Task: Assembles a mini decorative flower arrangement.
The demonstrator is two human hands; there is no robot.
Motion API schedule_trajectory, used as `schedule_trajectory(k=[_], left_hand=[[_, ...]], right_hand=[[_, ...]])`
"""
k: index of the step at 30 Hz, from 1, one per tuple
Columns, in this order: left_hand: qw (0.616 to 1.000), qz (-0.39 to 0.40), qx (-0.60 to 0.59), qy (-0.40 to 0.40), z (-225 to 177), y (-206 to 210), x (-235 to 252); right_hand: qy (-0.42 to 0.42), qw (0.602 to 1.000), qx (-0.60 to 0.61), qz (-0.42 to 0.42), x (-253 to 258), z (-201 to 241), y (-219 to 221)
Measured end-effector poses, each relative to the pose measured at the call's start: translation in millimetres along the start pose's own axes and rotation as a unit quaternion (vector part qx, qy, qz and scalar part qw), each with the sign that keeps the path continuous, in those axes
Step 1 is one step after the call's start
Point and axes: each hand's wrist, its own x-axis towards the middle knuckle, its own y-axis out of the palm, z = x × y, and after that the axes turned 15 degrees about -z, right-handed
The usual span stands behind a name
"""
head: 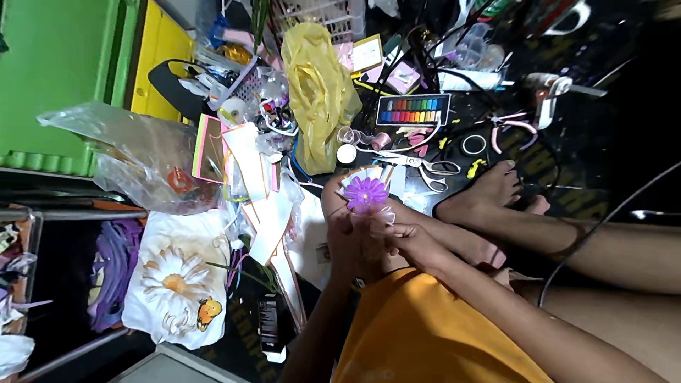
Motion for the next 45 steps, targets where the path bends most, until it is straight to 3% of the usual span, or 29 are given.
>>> schedule_trajectory(k=[5,10,13,18,20,23,26,29,36,45], left_hand=[[0.996,0.020,-0.034,0.083,-50,23,13],[0.985,0.157,-0.066,-0.024,-109,23,35],[0.972,0.182,-0.118,-0.089,-134,27,36],[0.949,0.212,-0.177,-0.153,-151,44,14],[0.962,0.193,-0.153,-0.118,-152,53,5],[0.984,0.149,-0.097,-0.005,-146,57,10],[0.977,0.188,-0.056,0.086,-152,45,22],[0.968,0.162,-0.059,0.182,-171,36,35],[0.945,0.265,-0.135,0.140,-204,71,32],[0.948,0.208,-0.182,0.159,-192,116,39]], right_hand=[[-0.096,0.991,0.039,-0.081,19,40,-4],[-0.234,0.964,-0.052,-0.111,37,85,-28],[-0.272,0.948,-0.090,-0.140,40,105,-36],[-0.308,0.931,-0.044,-0.189,40,118,-33],[-0.301,0.937,0.005,-0.178,36,122,-30],[-0.272,0.951,0.068,-0.130,27,131,-35],[-0.267,0.957,0.065,-0.098,18,144,-47],[-0.287,0.953,0.043,-0.088,16,154,-59],[-0.299,0.950,0.084,-0.039,26,168,-67],[-0.297,0.951,0.072,-0.046,42,167,-78]])
